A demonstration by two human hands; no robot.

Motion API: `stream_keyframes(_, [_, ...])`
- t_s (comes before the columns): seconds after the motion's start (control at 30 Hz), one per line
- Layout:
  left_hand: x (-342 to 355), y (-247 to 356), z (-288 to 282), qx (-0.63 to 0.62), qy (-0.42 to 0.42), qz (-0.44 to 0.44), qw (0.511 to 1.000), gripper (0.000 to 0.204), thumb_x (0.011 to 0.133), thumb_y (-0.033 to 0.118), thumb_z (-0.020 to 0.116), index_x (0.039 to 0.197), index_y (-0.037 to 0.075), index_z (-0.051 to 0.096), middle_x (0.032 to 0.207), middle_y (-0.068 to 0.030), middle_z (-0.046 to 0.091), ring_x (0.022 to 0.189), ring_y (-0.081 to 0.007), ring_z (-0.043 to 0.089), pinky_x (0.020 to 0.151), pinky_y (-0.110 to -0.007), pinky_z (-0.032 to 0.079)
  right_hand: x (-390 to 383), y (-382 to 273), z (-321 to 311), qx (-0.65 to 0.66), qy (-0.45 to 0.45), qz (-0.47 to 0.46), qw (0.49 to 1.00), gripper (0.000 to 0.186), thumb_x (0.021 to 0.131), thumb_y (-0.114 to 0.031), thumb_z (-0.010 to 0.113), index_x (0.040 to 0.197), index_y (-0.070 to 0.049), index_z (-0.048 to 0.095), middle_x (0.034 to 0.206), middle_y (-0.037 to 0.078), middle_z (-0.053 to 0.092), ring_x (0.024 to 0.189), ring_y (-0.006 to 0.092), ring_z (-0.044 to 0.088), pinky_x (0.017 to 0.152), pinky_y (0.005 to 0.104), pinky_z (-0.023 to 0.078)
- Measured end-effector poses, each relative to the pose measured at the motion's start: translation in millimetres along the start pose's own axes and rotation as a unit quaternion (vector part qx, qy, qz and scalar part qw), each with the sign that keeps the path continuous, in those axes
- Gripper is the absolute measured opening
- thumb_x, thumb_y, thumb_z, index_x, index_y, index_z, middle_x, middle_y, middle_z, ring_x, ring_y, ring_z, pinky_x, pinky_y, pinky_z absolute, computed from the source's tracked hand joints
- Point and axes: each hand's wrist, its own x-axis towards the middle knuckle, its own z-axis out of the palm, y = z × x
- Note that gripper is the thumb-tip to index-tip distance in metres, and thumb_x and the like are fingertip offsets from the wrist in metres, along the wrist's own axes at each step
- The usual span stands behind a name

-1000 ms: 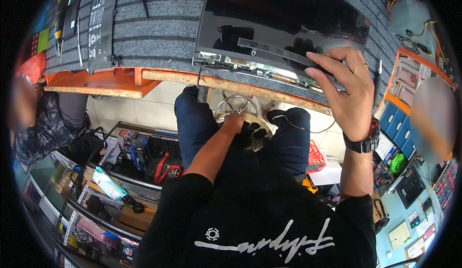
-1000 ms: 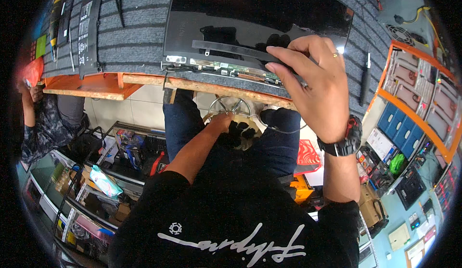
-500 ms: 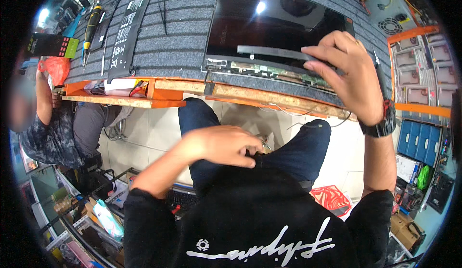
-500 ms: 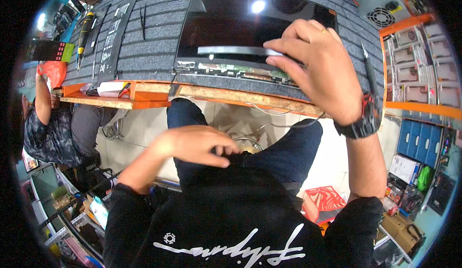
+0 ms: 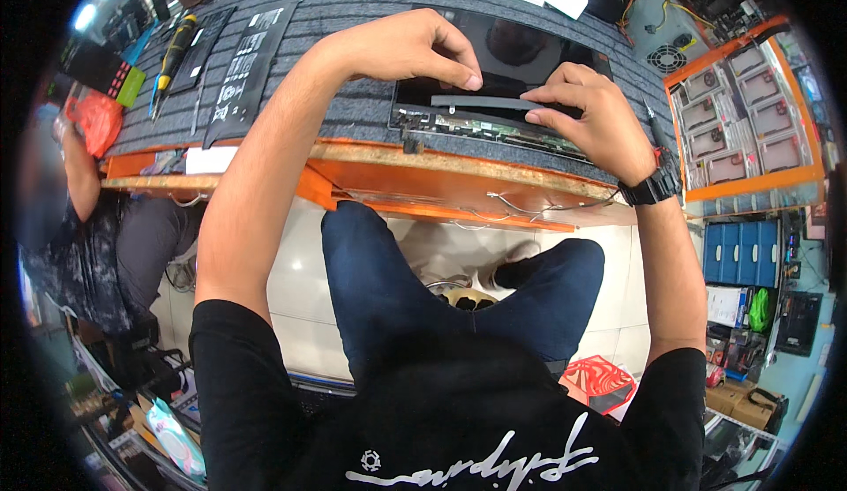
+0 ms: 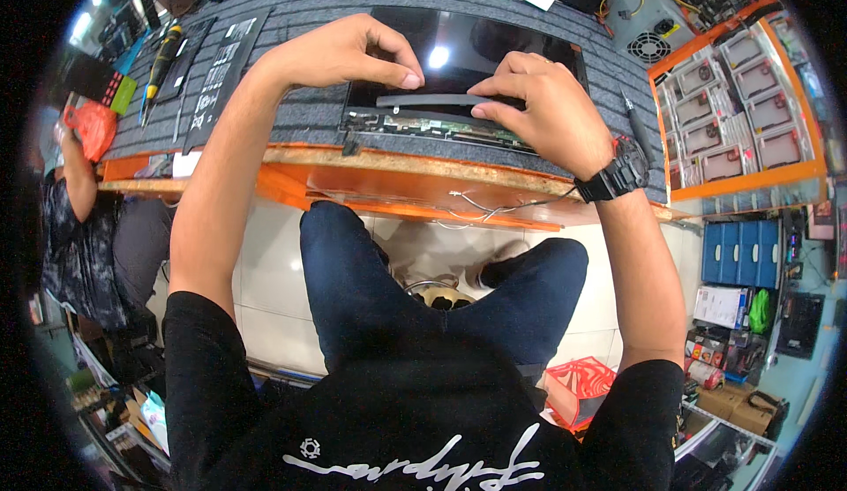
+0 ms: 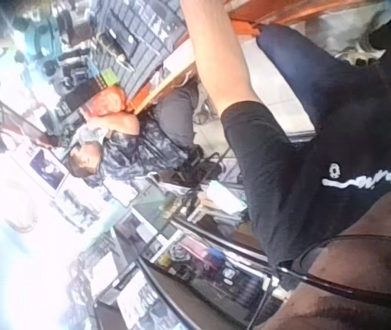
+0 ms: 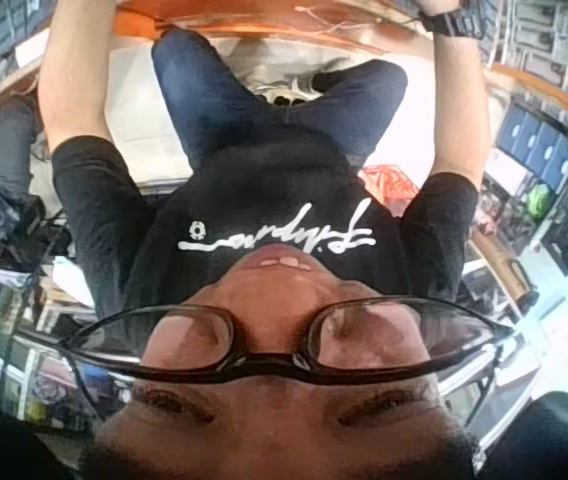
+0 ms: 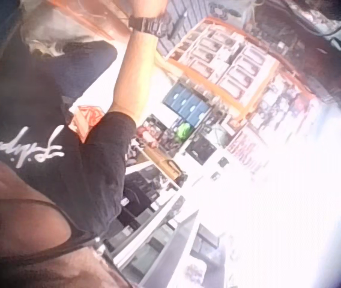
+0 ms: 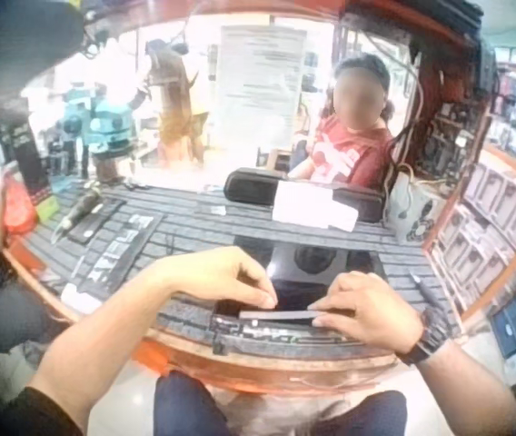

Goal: The person is repairing a tablet by removing the screen, adjusting internal components, and reattaching the screen. They use a screwdriver to secure the screen and handle the tablet carefully throughout the process.

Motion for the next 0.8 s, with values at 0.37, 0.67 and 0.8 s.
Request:
stream_keyframes(0.37, [15.3,-27.8,8.0,-0.12,-0.071,0.001,0.99,0.021,0.093,0.023,0.076,0.101,0.005,0.079,0.085,-0.0011,0.072,0.074,-0.0074,0.062,0.068,-0.025,0.049,-0.2,2.3,4.8,0.025,-0.027,0.021,0.999,0.022,0.086,-0.021,0.076,0.106,-0.011,0.078,0.086,0.003,0.06,0.081,0.0205,0.059,0.073,0.0342,0.039])
stream_keyframes(0.67, [13.3,-34.5,4.6,-0.077,-0.07,0.049,0.993,0.02,0.093,0.025,0.076,0.102,0.007,0.08,0.086,-0.0003,0.068,0.071,-0.0083,0.055,0.062,-0.025,0.044,0.0,1.1,5.4,0.015,-0.063,0.024,0.998,0.024,0.083,-0.019,0.078,0.106,-0.009,0.078,0.087,0.003,0.061,0.078,0.0206,0.06,0.071,0.0346,0.042])
stream_keyframes(0.8, [14.1,-34.1,12.0,-0.054,-0.066,0.062,0.994,0.02,0.092,0.024,0.076,0.101,0.006,0.08,0.084,-0.0032,0.067,0.071,-0.0122,0.056,0.064,-0.029,0.046,-0.4,-0.4,8.1,0.015,-0.049,0.033,0.998,0.024,0.083,-0.018,0.078,0.106,-0.01,0.078,0.087,0.003,0.061,0.078,0.0214,0.06,0.07,0.035,0.043])
